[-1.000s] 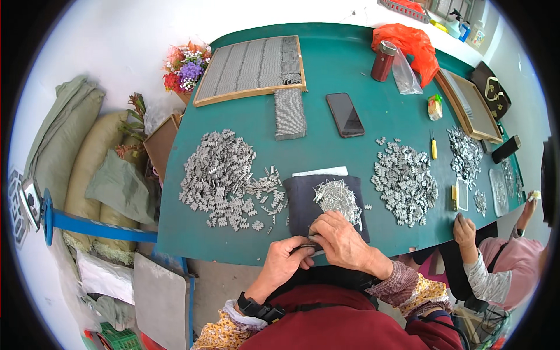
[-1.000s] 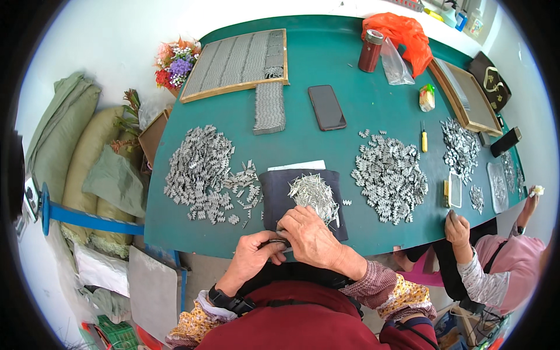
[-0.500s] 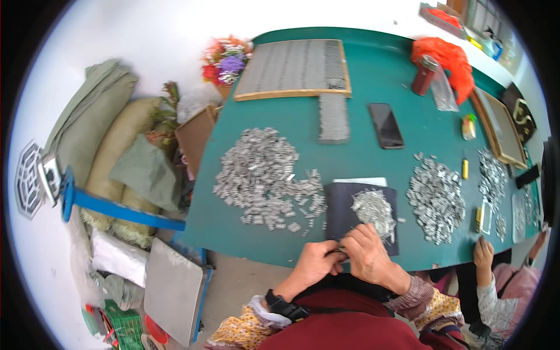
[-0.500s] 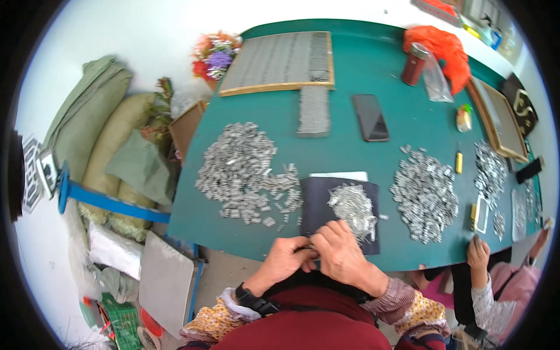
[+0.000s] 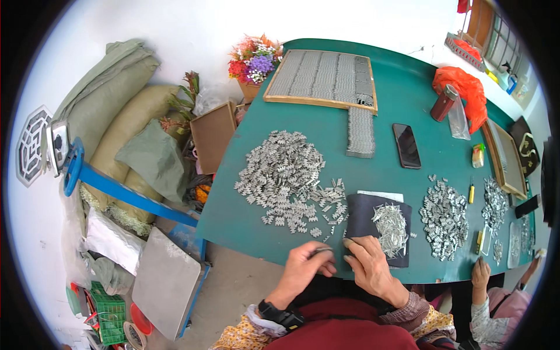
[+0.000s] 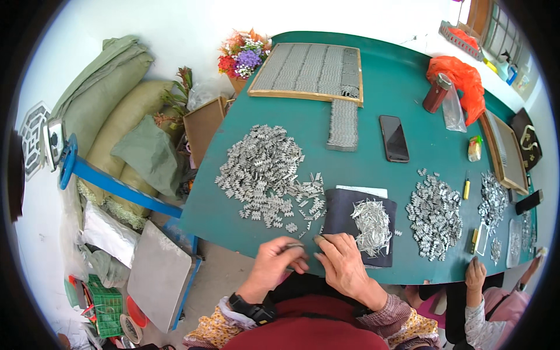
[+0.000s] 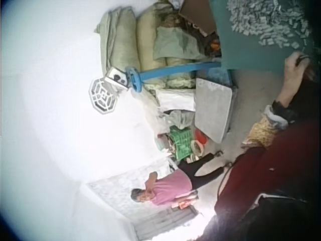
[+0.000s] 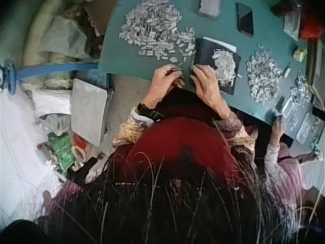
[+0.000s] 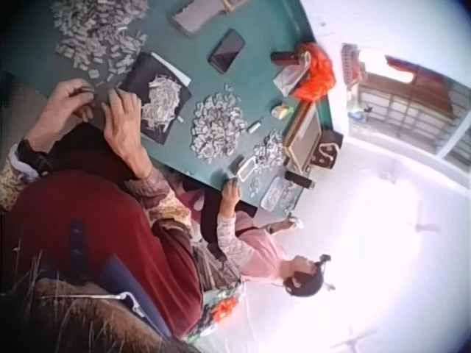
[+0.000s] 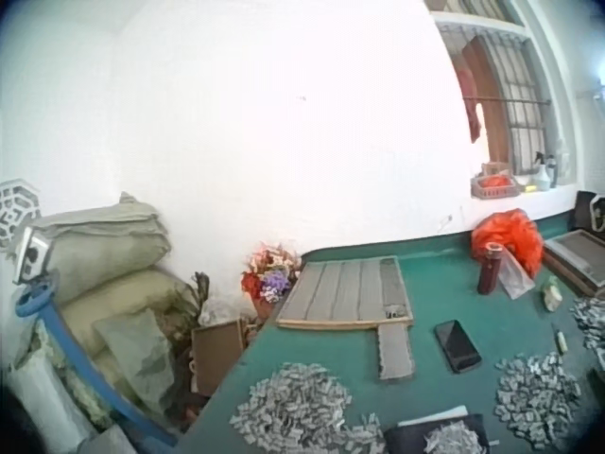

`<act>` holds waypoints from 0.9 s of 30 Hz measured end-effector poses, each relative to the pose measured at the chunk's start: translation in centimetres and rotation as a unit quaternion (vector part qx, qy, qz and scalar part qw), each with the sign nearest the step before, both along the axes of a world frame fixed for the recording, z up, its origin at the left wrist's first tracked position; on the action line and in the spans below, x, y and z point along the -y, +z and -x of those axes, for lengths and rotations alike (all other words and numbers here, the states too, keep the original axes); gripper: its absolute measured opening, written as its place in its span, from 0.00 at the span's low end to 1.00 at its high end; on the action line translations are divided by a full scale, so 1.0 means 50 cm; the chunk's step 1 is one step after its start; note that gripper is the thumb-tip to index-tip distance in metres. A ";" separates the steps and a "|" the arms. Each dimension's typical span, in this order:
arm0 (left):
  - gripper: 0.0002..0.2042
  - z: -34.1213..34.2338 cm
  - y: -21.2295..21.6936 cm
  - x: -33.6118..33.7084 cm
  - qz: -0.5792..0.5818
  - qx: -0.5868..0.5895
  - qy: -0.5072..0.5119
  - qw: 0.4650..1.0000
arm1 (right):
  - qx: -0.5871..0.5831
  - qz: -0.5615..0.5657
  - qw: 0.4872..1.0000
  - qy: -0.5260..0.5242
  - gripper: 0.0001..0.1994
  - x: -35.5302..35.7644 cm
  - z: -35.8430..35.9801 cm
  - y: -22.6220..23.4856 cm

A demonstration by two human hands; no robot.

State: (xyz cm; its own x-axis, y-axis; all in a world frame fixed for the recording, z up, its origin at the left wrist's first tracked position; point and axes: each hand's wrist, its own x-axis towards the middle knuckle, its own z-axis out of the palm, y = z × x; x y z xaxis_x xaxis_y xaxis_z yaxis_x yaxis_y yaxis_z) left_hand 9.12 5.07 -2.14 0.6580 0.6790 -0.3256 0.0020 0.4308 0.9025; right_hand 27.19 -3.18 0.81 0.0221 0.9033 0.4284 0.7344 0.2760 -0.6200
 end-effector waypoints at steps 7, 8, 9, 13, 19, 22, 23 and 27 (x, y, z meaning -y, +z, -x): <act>0.10 0.054 -0.005 -0.012 0.073 0.128 0.090 0.985 | 0.026 -0.011 0.999 -0.047 0.11 0.007 -0.015 -0.017; 0.12 0.056 -0.006 -0.013 0.080 0.140 0.086 0.983 | 0.027 -0.006 0.998 -0.061 0.11 0.011 -0.018 -0.021; 0.14 0.057 -0.007 -0.014 0.088 0.152 0.082 0.981 | 0.028 -0.001 0.997 -0.075 0.10 0.013 -0.019 -0.021; 0.17 0.062 -0.010 -0.015 0.104 0.174 0.075 0.976 | 0.041 0.002 0.996 -0.083 0.09 0.018 -0.021 -0.015; 0.20 0.063 -0.010 -0.004 0.126 0.192 0.069 0.971 | 0.056 0.013 0.992 -0.108 0.07 0.034 -0.030 -0.024; 0.20 0.061 -0.011 0.001 0.139 0.187 0.064 0.970 | 0.073 0.012 0.992 -0.106 0.07 0.038 -0.032 -0.023; 0.20 0.061 -0.015 0.003 0.144 0.191 0.065 0.969 | 0.079 0.008 0.991 -0.108 0.07 0.037 -0.031 -0.022; 0.20 0.065 -0.021 0.008 0.136 0.196 0.056 0.969 | 0.091 -0.001 0.990 -0.111 0.07 0.037 -0.031 -0.020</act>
State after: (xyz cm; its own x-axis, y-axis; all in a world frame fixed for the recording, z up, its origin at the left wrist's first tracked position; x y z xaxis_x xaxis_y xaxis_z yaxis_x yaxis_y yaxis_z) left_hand 5.88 4.66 -3.21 0.6944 0.6774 -0.2429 -0.3791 0.6312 0.6766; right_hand 28.75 -5.05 -0.20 0.1431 0.8835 0.4461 0.8765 0.0962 -0.4717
